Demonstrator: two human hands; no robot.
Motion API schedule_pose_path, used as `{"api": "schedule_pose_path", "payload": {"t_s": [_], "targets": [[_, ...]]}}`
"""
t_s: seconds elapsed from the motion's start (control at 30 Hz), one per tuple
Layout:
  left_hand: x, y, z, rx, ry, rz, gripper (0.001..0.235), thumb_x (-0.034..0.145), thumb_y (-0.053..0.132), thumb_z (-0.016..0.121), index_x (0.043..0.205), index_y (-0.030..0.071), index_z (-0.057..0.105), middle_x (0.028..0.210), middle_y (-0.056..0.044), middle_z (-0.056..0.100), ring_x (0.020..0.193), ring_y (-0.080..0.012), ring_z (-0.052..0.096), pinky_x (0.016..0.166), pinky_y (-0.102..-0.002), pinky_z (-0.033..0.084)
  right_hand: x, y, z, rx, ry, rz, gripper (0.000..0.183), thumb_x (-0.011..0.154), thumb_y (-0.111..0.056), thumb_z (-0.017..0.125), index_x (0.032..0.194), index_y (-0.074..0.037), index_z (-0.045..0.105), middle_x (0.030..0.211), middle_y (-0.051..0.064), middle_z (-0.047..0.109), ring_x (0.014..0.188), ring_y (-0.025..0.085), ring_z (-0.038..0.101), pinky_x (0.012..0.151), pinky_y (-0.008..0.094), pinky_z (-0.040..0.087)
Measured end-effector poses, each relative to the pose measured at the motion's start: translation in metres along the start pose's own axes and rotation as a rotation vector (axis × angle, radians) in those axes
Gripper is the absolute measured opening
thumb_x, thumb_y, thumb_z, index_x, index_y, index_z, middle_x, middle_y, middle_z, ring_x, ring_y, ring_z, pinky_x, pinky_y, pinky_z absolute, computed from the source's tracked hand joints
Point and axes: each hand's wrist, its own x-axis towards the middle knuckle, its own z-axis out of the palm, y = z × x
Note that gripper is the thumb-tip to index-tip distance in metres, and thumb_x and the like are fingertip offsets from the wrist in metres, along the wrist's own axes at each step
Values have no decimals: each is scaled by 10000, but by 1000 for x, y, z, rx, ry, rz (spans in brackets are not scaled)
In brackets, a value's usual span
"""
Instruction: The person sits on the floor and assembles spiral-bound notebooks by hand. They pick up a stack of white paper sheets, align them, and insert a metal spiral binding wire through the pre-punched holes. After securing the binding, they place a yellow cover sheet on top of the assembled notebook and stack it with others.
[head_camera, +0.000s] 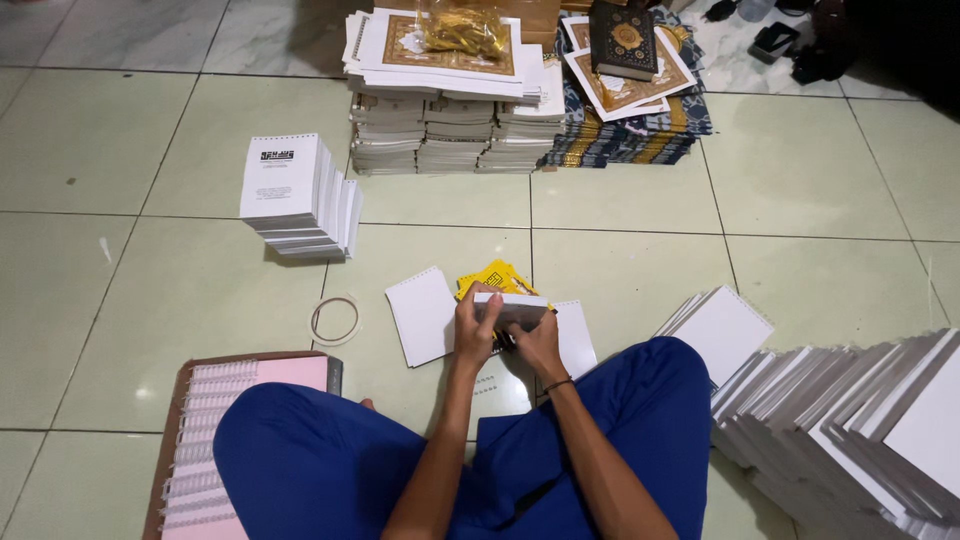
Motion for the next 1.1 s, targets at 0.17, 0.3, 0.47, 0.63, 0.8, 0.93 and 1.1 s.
{"api": "schedule_pose_path", "payload": {"t_s": [0.17,0.3,0.47,0.63,0.8,0.93,1.1], "targets": [[-8,14,-10,185,-110,-188,663,878,488,731,1254,22,446,1229,-213,506,1224,-319,467,1078,-443,359,9,30,-3,4,-30,-84,233,722,16,740,951,47,709,829,177,707,829,222,631,734,432,522],[1,49,-18,466,-219,-482,899,901,304,723,1579,-73,269,1605,-322,325,1522,-435,290,1268,-534,238,1,16,-9,71,-142,-97,377,685,-58,752,1047,-23,652,916,75,644,913,219,579,805,387,504],[1,17,-19,247,-106,-320,763,789,197,792,1448,-41,489,1388,-301,551,1389,-446,476,1164,-529,356,-12,1,-11,175,-175,-66,370,723,-66,735,1072,-47,613,936,48,644,902,186,586,771,355,492],[1,-20,-15,169,-51,-171,632,837,250,801,1383,42,561,1292,-203,634,1305,-323,582,1112,-456,422,-6,7,-17,127,-214,-126,502,724,-76,760,1194,-60,584,1030,103,683,936,189,608,783,365,522],[7,-23,-23,394,-5,-127,841,908,285,744,1494,-174,353,1458,-464,410,1407,-564,387,1211,-603,285,1,32,-7,135,-215,-163,745,838,-197,820,1430,67,452,1221,292,601,1098,351,590,938,513,519],[13,-8,-60,435,133,-144,880,915,342,749,1526,-132,329,1474,-431,419,1411,-545,394,1217,-583,287,-5,61,0,465,-124,-3,355,1043,-304,558,1265,-28,578,1013,95,693,855,106,641,745,201,545],[9,24,-104,281,388,-36,674,896,171,778,1449,-55,464,1387,-326,536,1373,-463,479,1131,-545,365,-49,33,18,-88,-245,-406,123,820,-17,736,812,-139,735,651,36,685,596,165,642,571,266,509]]}}
